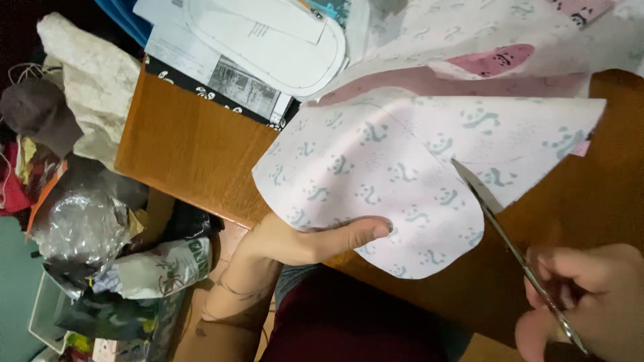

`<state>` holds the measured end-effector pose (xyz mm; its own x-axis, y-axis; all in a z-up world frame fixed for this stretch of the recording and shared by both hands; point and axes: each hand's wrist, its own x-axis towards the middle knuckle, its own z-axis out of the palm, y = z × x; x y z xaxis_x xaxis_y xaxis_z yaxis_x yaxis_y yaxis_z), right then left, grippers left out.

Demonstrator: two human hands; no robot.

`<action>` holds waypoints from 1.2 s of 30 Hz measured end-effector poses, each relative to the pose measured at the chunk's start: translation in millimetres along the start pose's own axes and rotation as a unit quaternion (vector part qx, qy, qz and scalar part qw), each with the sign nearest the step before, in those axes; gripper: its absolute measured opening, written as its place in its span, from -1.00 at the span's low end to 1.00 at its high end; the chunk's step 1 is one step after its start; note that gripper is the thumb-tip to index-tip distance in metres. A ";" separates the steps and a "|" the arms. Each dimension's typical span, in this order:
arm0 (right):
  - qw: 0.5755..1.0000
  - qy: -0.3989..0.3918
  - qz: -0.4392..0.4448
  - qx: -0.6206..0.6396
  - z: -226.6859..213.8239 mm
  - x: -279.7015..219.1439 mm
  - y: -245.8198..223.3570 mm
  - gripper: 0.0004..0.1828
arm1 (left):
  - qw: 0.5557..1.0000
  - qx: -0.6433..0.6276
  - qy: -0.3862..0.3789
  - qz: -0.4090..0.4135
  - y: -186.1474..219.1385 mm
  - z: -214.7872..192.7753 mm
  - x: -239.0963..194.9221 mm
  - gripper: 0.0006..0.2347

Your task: Cutting out fabric pieces using scissors following a pattern

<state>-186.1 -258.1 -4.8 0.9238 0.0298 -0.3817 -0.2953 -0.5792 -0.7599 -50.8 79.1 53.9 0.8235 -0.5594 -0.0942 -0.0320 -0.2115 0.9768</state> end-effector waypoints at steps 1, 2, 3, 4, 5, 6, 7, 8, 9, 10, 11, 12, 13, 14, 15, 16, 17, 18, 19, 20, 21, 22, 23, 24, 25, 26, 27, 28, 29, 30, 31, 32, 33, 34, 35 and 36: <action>1.000 -0.020 0.007 0.001 -0.5 0.8 7.7 -0.25 | 1.000 0.017 0.001 0.008 -2.0 -1.3 -1.2 -0.41; 1.000 -0.023 0.006 0.000 -2.4 2.4 2.5 -0.25 | 1.000 0.017 0.004 0.006 -2.3 -1.9 -1.6 -0.41; 0.999 -0.024 -0.016 -0.027 -4.0 3.5 -2.5 -0.25 | 1.000 0.011 -0.001 0.000 -2.3 -2.4 -2.3 -0.46; 0.998 -0.024 -0.039 -0.053 -5.7 4.5 -7.5 -0.26 | 1.000 0.005 -0.006 -0.006 -2.4 -2.9 -3.0 -0.50; 0.997 -0.027 -0.039 -0.053 -4.4 4.8 -8.2 -0.26 | 1.000 0.005 -0.005 -0.008 -6.1 -3.5 -3.8 -0.50; 0.997 -0.021 -0.060 -0.042 -3.2 5.1 -8.8 -0.28 | 0.999 0.042 0.002 0.012 -9.7 -4.0 -4.4 -0.56; 0.996 -0.015 -0.082 -0.031 -2.1 5.5 -9.5 -0.29 | 0.996 0.080 0.008 0.034 -13.1 -4.7 -4.5 -0.61; 0.996 -0.016 -0.082 -0.030 -0.1 6.6 -16.3 -0.29 | 0.996 0.080 0.009 0.033 -15.5 -5.6 -4.6 -0.61; 0.993 -0.004 -0.114 -0.028 1.4 8.0 -23.3 -0.33 | 0.996 0.063 0.002 0.060 -18.0 -6.8 -4.2 -0.67; 0.989 0.008 -0.145 -0.025 2.9 9.3 -30.3 -0.36 | 0.995 0.046 -0.004 0.087 -20.3 -7.8 -3.7 -0.73; 0.989 0.007 -0.145 -0.025 1.8 9.1 -18.4 -0.36 | 0.995 0.046 -0.004 0.087 -15.2 -9.4 -2.9 -0.73; 0.992 -0.009 -0.119 -0.048 0.7 8.9 -6.6 -0.32 | 0.996 0.031 -0.013 0.080 -9.9 -10.9 -2.1 -0.61; 0.993 -0.026 -0.094 -0.071 0.0 9.6 5.0 -0.29 | 0.997 0.017 -0.021 0.073 -4.6 -13.1 -1.4 -0.49; 0.993 -0.027 -0.095 -0.070 4.1 7.3 -8.7 -0.29 | 0.997 0.018 -0.020 0.073 -6.7 -12.8 -2.6 -0.49; 0.995 0.007 -0.088 -0.037 8.0 5.2 -22.5 -0.39 | 0.998 0.017 -0.017 0.062 -8.7 -12.5 -3.5 -0.52; 0.996 0.040 -0.079 -0.004 11.8 2.9 -36.1 -0.47 | 0.998 0.016 -0.014 0.051 -10.6 -12.2 -4.4 -0.55; 0.996 0.040 -0.080 -0.004 12.5 3.5 -35.1 -0.47 | 0.998 0.017 -0.013 0.050 -12.5 -13.7 -4.1 -0.55; 0.996 0.034 -0.083 -0.003 13.0 4.1 -33.9 -0.46 | 0.997 0.017 -0.021 0.072 -14.5 -15.1 -3.8 -0.47; 0.996 0.028 -0.084 -0.002 13.2 3.9 -32.8 -0.44 | 0.995 0.015 -0.029 0.093 -16.5 -16.0 -3.6 -0.39; 0.996 0.028 -0.085 -0.002 13.2 4.3 -29.4 -0.44 | 0.995 0.015 -0.028 0.093 -16.5 -16.6 -3.0 -0.39; 0.996 0.020 -0.086 -0.001 13.3 4.3 -26.1 -0.42 | 0.994 0.016 -0.035 0.100 -16.6 -17.1 -2.3 -0.40; 0.996 0.012 -0.088 0.000 13.4 4.2 -22.8 -0.40 | 0.993 0.017 -0.043 0.107 -16.6 -17.7 -1.6 -0.40; 0.996 0.012 -0.089 -0.001 13.0 5.7 -17.4 -0.40 | 0.993 0.018 -0.042 0.107 -16.8 -17.2 -1.9 -0.40; 0.996 0.004 -0.092 0.000 12.5 7.2 -12.1 -0.37 | 0.994 0.018 -0.037 0.100 -16.8 -16.6 -2.3 -0.40; 0.995 -0.004 -0.095 0.002 12.3 8.4 -6.9 -0.35 | 0.995 0.018 -0.032 0.092 -16.7 -16.2 -2.9 -0.40; 0.995 -0.005 -0.096 0.002 11.4 10.1 0.4 -0.35 | 0.995 0.018 -0.032 0.092 -15.4 -16.2 -3.0 -0.40; 0.995 -0.013 -0.097 0.003 10.6 10.6 7.8 -0.32 | 0.997 0.019 -0.032 0.068 -14.3 -15.7 -3.4 -0.42; 0.995 -0.021 -0.098 0.004 9.6 11.0 15.3 -0.29 | 0.998 0.019 -0.033 0.043 -13.2 -15.0 -3.8 -0.44; 0.995 -0.021 -0.098 0.005 2.3 18.7 32.9 -0.29 | 0.998 0.019 -0.034 0.044 -14.5 -13.3 -4.1 -0.44; 0.981 -0.139 0.121 0.054 -5.2 26.5 50.6 -0.67 | 0.999 0.004 -0.037 0.037 -15.8 -11.4 -4.3 -0.45; 0.904 -0.235 0.341 0.104 -12.5 33.5 68.6 -0.17 | 0.999 -0.011 -0.042 0.030 -17.3 -9.4 -4.3 -0.46; 0.904 -0.235 0.342 0.105 -11.8 29.1 54.9 -0.17 | 0.999 -0.011 -0.043 0.030 -17.9 -7.4 -5.1 -0.46; 0.968 -0.207 0.143 0.018 -11.3 23.8 41.0 -0.54 | 0.998 -0.002 -0.051 0.028 -18.4 -5.1 -6.0 -0.44; 0.983 -0.158 -0.058 -0.067 -10.9 18.7 27.3 -0.37 | 0.998 0.008 -0.058 0.025 -19.1 -2.8 -7.0 -0.42; 0.984 -0.158 -0.056 -0.066 -7.6 16.6 23.2 -0.37 | 0.998 0.006 -0.059 0.024 -19.7 -0.8 -6.4 -0.42; 0.986 -0.135 -0.092 -0.040 -4.2 14.7 19.1 -0.37 | 0.996 0.021 -0.067 0.052 -20.3 1.2 -5.8 -0.50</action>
<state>-177.2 -272.1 -22.8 0.8577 0.3498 -0.3768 -0.0993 -0.6064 -0.7890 -55.6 85.7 34.4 0.7312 -0.6819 -0.0210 -0.1390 -0.1791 0.9740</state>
